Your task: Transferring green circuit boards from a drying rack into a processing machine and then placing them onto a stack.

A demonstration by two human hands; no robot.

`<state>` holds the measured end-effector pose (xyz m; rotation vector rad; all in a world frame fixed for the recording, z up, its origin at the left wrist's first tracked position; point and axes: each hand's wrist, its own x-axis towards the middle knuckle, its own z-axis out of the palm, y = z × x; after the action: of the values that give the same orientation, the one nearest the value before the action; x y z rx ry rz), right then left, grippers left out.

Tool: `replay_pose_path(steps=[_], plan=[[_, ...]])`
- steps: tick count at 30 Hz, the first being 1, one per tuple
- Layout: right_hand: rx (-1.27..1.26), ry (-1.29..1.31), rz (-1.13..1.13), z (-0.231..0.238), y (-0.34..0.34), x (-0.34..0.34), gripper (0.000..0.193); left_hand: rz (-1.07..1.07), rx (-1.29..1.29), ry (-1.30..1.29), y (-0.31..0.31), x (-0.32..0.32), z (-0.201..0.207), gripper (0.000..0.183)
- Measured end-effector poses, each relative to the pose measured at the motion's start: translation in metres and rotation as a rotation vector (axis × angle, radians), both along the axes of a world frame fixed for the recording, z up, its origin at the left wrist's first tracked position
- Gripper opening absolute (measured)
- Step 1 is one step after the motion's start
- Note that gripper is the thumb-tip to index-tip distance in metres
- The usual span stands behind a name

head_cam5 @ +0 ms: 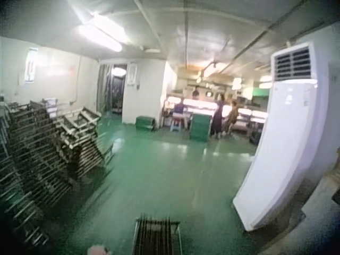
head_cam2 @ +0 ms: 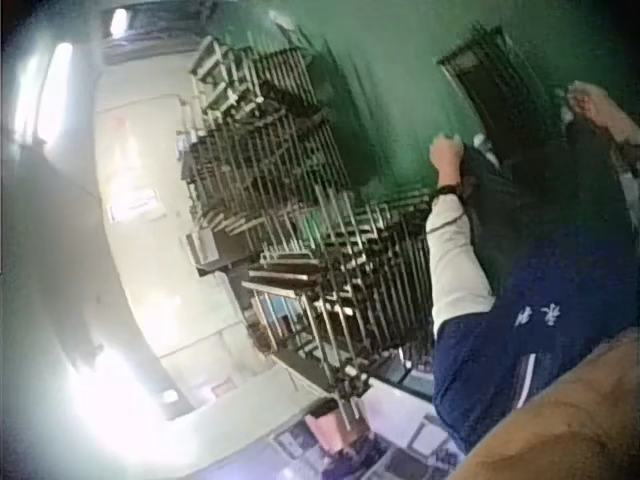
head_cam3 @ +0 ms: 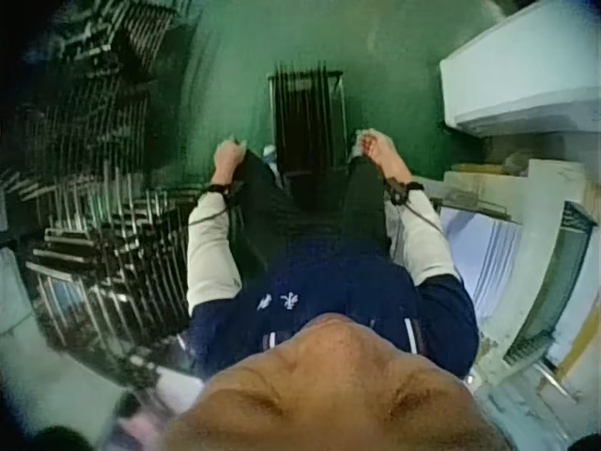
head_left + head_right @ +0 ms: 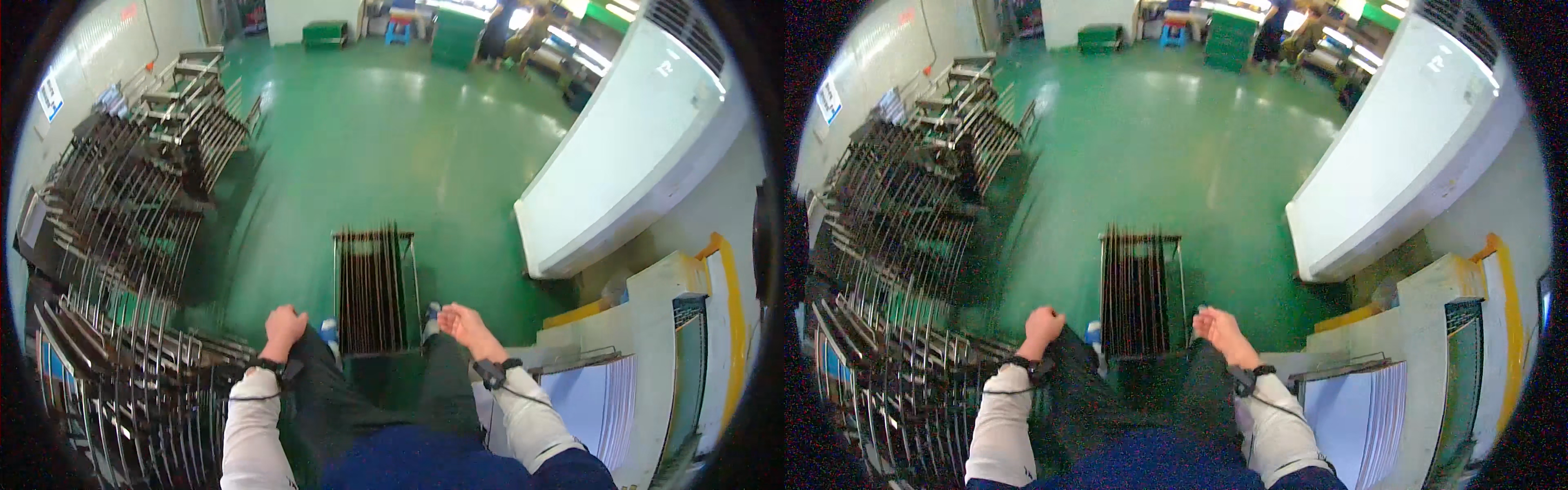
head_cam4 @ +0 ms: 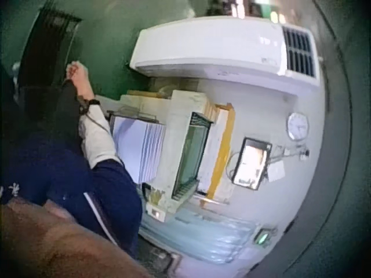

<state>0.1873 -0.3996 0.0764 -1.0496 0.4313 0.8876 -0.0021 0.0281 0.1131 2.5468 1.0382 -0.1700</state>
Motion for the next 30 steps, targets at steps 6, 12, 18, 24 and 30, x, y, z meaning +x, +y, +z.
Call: replay_pose_path(steps=[6, 12, 18, 24, 30], plan=[[-0.189, 0.001, 0.07, -0.017, 0.036, -0.001, 0.033, 0.035, -0.025, 0.001, -0.001, -0.001, 0.005, 0.032], [-0.317, -0.04, 0.179, -0.049, 0.07, 0.003, 0.033, 0.019, -0.047, 0.01, -0.001, 0.006, 0.0, 0.032], [-0.425, -0.117, 0.249, -0.099, 0.094, 0.01, 0.034, -0.028, -0.026, -0.049, -0.005, 0.021, -0.001, 0.034], [-0.598, -0.199, 0.309, -0.138, 0.115, 0.013, 0.033, -0.012, -0.07, -0.005, -0.007, 0.029, 0.004, 0.03], [-0.805, -0.344, 0.325, -0.196, 0.106, 0.029, 0.037, -0.079, -0.04, -0.03, -0.01, 0.039, 0.001, 0.029]])
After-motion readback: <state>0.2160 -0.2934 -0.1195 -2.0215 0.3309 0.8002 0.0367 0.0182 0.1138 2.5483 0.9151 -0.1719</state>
